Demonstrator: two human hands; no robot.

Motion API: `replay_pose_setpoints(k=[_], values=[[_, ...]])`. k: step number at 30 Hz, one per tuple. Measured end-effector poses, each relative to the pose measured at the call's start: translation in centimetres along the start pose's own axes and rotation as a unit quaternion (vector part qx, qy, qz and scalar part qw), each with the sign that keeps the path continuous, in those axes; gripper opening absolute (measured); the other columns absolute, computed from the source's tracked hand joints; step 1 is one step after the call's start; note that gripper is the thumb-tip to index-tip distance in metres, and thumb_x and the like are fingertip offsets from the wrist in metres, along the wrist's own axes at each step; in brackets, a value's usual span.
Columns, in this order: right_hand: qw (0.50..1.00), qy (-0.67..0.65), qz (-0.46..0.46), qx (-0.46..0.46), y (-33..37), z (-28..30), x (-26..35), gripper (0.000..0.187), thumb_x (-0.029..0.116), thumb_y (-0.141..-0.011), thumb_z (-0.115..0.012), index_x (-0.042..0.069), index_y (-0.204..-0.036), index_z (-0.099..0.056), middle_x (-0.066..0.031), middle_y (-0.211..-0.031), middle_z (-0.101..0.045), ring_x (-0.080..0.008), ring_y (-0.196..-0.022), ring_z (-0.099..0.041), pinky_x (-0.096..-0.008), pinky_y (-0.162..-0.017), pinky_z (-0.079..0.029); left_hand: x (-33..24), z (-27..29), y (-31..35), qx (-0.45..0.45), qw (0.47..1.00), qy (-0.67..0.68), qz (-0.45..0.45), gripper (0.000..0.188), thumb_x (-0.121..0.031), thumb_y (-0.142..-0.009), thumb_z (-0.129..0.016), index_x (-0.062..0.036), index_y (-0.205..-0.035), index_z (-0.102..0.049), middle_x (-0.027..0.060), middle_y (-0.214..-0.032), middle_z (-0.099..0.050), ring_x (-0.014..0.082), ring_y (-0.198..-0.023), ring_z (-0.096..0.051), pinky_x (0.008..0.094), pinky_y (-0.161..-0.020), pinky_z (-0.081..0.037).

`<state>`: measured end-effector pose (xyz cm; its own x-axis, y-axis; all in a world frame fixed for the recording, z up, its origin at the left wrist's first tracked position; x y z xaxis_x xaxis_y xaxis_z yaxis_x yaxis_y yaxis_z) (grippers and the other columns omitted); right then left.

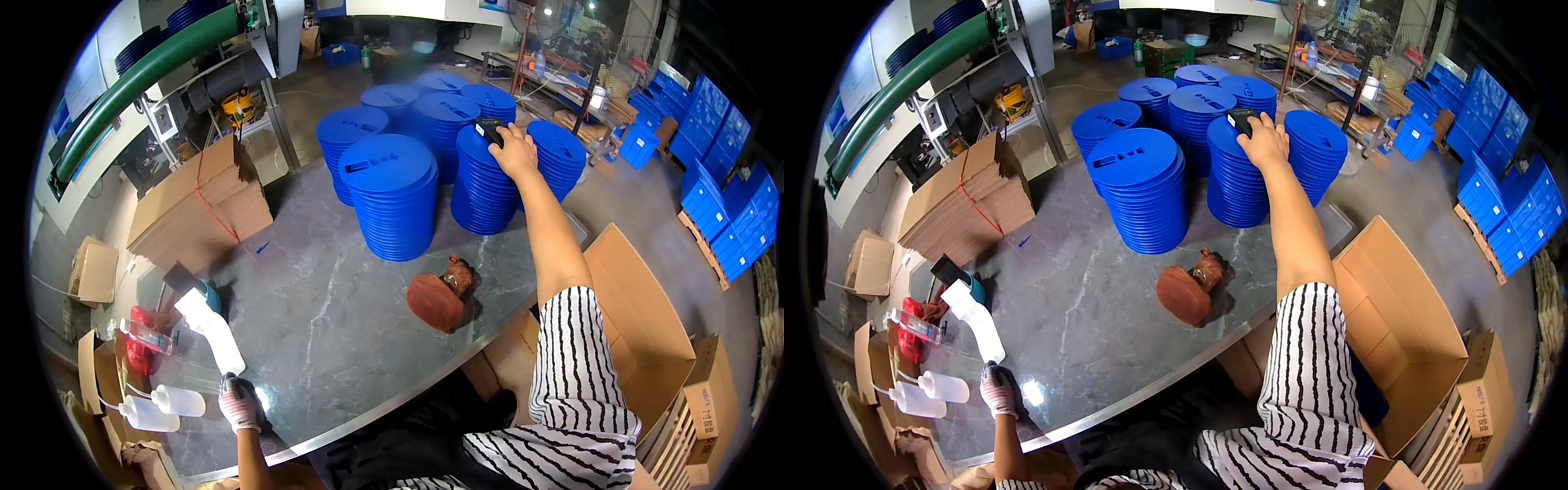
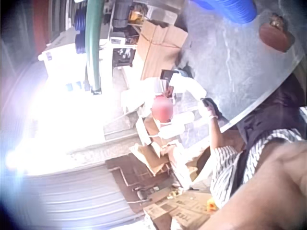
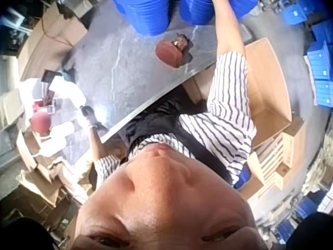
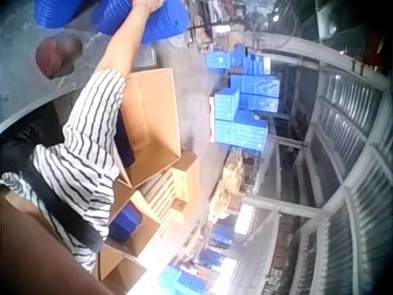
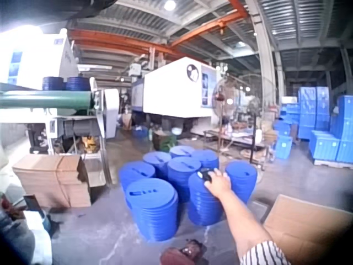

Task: The person stacks blue plastic lids and places them into a cardboard box. They use a handheld scanner to scan the lids and a squeeze bottle to apply liquid to a cloth, which is then used to wipe the table surface.

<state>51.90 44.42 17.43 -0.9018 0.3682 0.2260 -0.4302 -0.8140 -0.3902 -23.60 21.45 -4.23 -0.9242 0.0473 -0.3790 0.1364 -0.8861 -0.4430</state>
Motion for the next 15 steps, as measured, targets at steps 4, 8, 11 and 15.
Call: replay_pose_setpoints(k=[4, 8, 11, 15], values=[[1.0, -0.009, -0.008, -0.003, 0.1, 0.1, 0.1, 0.059, 0.037, -0.083, -0.063, 0.023, -0.139, -0.054, -0.0059, -0.155, -0.036, -0.0317, -0.133, -0.042, -0.0408, -0.111, -0.033, 0.3, 0.3, 0.1, -0.022, 0.999, -0.031, -0.006, 0.005, -0.002, -0.081, -0.054, -0.0025, -0.084, -0.057, 0.019, -0.09, -0.062, 0.0408, -0.087, -0.059, 0.0466, -0.079, -0.048], [1.0, -0.008, -0.015, -0.006, 0.2, 0.2, 0.0, 0.059, 0.037, -0.082, -0.063, 0.024, -0.14, -0.054, -0.0058, -0.154, -0.037, -0.0304, -0.132, -0.042, -0.04, -0.11, -0.033, 0.2, 0.2, 0.0, -0.011, 0.999, -0.041, 0.005, 0.005, -0.002, -0.081, -0.054, -0.0021, -0.084, -0.058, 0.0191, -0.088, -0.061, 0.0409, -0.086, -0.059, 0.0469, -0.078, -0.048], [1.0, -0.008, -0.015, -0.004, 0.3, 0.1, 0.1, 0.06, 0.037, -0.082, -0.063, 0.024, -0.14, -0.053, -0.006, -0.154, -0.037, -0.0305, -0.132, -0.043, -0.0397, -0.11, -0.033, -0.1, 0.3, 0.0, -0.002, 1.0, -0.03, 0.005, 0.006, -0.001, -0.081, -0.054, -0.0023, -0.085, -0.058, 0.0191, -0.088, -0.061, 0.0407, -0.085, -0.059, 0.047, -0.078, -0.048], [1.0, -0.006, -0.013, -0.012, 0.2, 0.6, 0.2, 0.06, 0.037, -0.083, -0.062, 0.024, -0.14, -0.053, -0.0061, -0.154, -0.038, -0.0307, -0.132, -0.043, -0.0405, -0.11, -0.033, 0.0, 0.6, -0.1, -0.003, 1.0, -0.027, 0.006, 0.006, -0.001, -0.081, -0.053, -0.0026, -0.085, -0.057, 0.0187, -0.087, -0.06, 0.0401, -0.085, -0.059, 0.0465, -0.077, -0.048]])
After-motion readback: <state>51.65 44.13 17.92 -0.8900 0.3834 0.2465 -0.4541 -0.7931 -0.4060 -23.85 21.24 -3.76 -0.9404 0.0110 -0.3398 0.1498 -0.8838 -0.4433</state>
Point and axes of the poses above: each hand's wrist, its own y-axis away from the middle knuckle, its own z-axis out of the back of the hand, x = y × z, the point moved 9 cm from there along -y, towards the middle knuckle
